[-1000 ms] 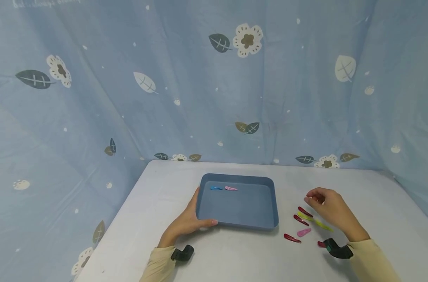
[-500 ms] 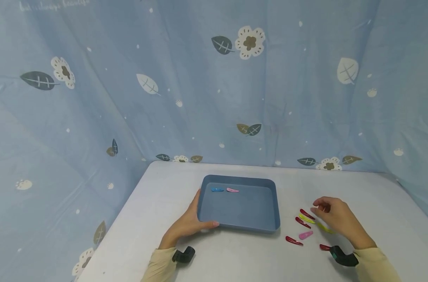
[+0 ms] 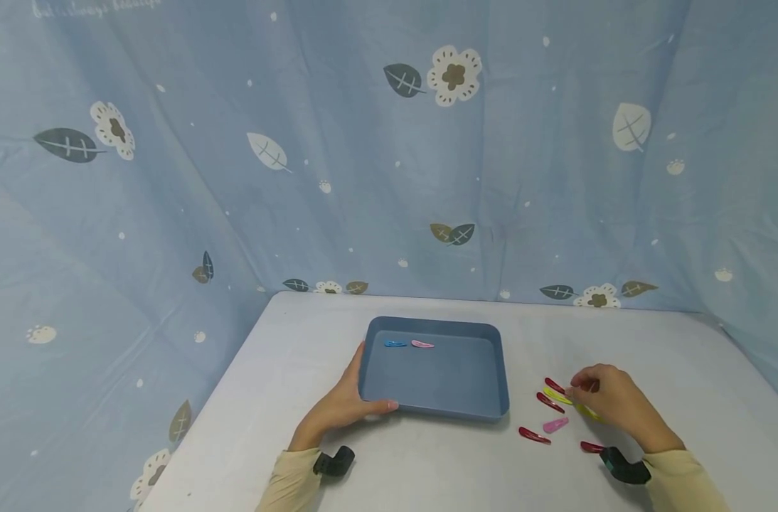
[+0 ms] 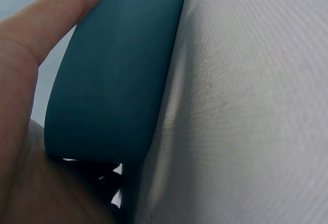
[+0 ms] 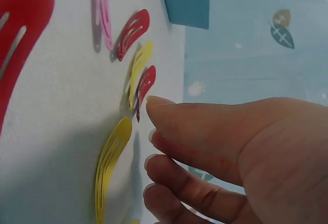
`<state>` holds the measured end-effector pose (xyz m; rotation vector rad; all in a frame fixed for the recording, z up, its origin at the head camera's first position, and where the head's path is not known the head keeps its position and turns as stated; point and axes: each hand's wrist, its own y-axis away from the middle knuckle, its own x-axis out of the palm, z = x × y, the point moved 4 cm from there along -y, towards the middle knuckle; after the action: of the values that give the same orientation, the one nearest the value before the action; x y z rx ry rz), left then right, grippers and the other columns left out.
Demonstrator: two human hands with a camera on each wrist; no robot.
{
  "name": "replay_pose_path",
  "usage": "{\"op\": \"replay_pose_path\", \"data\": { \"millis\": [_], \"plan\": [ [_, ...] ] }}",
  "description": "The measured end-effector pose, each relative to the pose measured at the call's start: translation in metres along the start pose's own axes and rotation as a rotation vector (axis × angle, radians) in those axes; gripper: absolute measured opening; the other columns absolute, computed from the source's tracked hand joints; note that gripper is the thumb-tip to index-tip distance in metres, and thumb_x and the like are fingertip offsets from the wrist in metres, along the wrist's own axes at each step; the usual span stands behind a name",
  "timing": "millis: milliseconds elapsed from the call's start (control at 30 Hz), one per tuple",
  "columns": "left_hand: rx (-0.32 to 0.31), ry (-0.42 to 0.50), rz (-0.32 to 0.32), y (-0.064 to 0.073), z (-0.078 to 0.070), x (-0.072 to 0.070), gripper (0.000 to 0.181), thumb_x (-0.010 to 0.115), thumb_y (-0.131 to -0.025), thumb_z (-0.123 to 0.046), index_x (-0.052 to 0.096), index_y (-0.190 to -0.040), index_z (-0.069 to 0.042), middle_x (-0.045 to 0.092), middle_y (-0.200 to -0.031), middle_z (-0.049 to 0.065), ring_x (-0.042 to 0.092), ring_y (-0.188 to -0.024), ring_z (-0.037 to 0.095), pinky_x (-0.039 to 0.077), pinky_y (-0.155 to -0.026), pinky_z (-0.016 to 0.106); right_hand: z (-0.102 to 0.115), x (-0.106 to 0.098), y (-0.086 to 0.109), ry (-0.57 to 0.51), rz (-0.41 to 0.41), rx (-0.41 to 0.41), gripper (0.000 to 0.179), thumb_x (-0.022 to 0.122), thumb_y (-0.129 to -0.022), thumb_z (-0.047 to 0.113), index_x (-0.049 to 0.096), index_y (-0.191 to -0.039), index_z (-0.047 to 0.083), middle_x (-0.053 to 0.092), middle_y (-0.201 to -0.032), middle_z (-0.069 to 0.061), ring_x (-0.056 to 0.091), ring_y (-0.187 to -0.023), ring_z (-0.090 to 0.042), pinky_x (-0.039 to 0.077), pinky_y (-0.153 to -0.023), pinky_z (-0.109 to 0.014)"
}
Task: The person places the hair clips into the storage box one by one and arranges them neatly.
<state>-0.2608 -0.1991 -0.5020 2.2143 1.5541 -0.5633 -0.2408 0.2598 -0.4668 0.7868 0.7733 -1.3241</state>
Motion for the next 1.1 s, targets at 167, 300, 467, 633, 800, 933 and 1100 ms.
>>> {"op": "replay_pose_path", "data": {
  "millis": [167,300,467,633,800,933,1100],
  "plan": [
    [0.005,0.0,0.002,-0.0003,-0.0001,-0.0002,0.138,0.09,-0.077,-0.044,-0.01,-0.167,-0.013,-0.001,-0.176,0.012,0.009,-0.162,0.037,0.02,-0.125,0.065,-0.0021,0.003,-0.0021,-0.003,0.025,0.013,0.022,0.082,-0.087,0.018,0.077,-0.096,-0.001,0.068,-0.087,-0.005,0.056,-0.08,-0.02,0.051,-0.068,-0.031],
    [0.005,0.002,0.01,-0.0002,-0.0001,-0.0003,0.137,0.09,-0.077,-0.042,-0.011,-0.166,-0.013,-0.002,-0.176,0.013,0.009,-0.162,0.037,0.02,-0.125,0.065,-0.0024,0.0047,-0.0021,0.01,0.037,0.011,0.018,0.082,-0.086,0.014,0.077,-0.093,-0.001,0.07,-0.087,-0.005,0.058,-0.08,-0.019,0.055,-0.071,-0.034],
    [0.0,0.005,0.009,0.0001,0.0003,-0.0004,0.138,0.09,-0.077,-0.043,-0.01,-0.167,-0.013,-0.002,-0.176,0.012,0.009,-0.162,0.037,0.019,-0.126,0.065,-0.002,0.0056,-0.0021,0.022,0.048,0.016,0.014,0.081,-0.087,0.011,0.077,-0.092,-0.001,0.07,-0.085,-0.005,0.057,-0.078,-0.019,0.054,-0.069,-0.034],
    [0.001,0.004,0.011,-0.0004,-0.0003,-0.0009,0.138,0.09,-0.077,-0.044,-0.011,-0.167,-0.014,-0.002,-0.176,0.012,0.008,-0.162,0.036,0.019,-0.126,0.064,-0.0008,0.0059,-0.0026,0.028,0.056,0.034,0.014,0.08,-0.087,0.01,0.077,-0.093,-0.002,0.07,-0.085,-0.006,0.057,-0.078,-0.019,0.056,-0.071,-0.036],
    [0.005,0.014,0.016,-0.0007,-0.0014,-0.0011,0.139,0.09,-0.077,-0.043,-0.011,-0.167,-0.015,-0.003,-0.176,0.01,0.006,-0.163,0.034,0.017,-0.127,0.064,0.0013,0.0059,-0.0031,0.04,0.066,0.046,0.014,0.079,-0.088,0.01,0.076,-0.092,-0.002,0.069,-0.085,-0.006,0.056,-0.077,-0.019,0.055,-0.071,-0.036],
    [0.009,0.012,0.015,-0.0011,-0.0019,-0.001,0.139,0.09,-0.076,-0.043,-0.011,-0.167,-0.014,-0.002,-0.176,0.012,0.007,-0.162,0.036,0.017,-0.126,0.065,0.0023,0.006,-0.0033,0.046,0.07,0.05,0.012,0.078,-0.089,0.009,0.075,-0.092,-0.003,0.068,-0.084,-0.006,0.055,-0.076,-0.02,0.055,-0.07,-0.036],
    [0.001,0.005,0.012,-0.0007,-0.0011,-0.0007,0.139,0.09,-0.076,-0.044,-0.01,-0.167,-0.014,-0.002,-0.176,0.012,0.008,-0.162,0.037,0.019,-0.126,0.066,0.0011,0.0074,-0.0037,0.048,0.073,0.055,0.012,0.077,-0.09,0.008,0.074,-0.092,-0.003,0.067,-0.083,-0.006,0.054,-0.076,-0.019,0.054,-0.07,-0.035]
  ]
}}
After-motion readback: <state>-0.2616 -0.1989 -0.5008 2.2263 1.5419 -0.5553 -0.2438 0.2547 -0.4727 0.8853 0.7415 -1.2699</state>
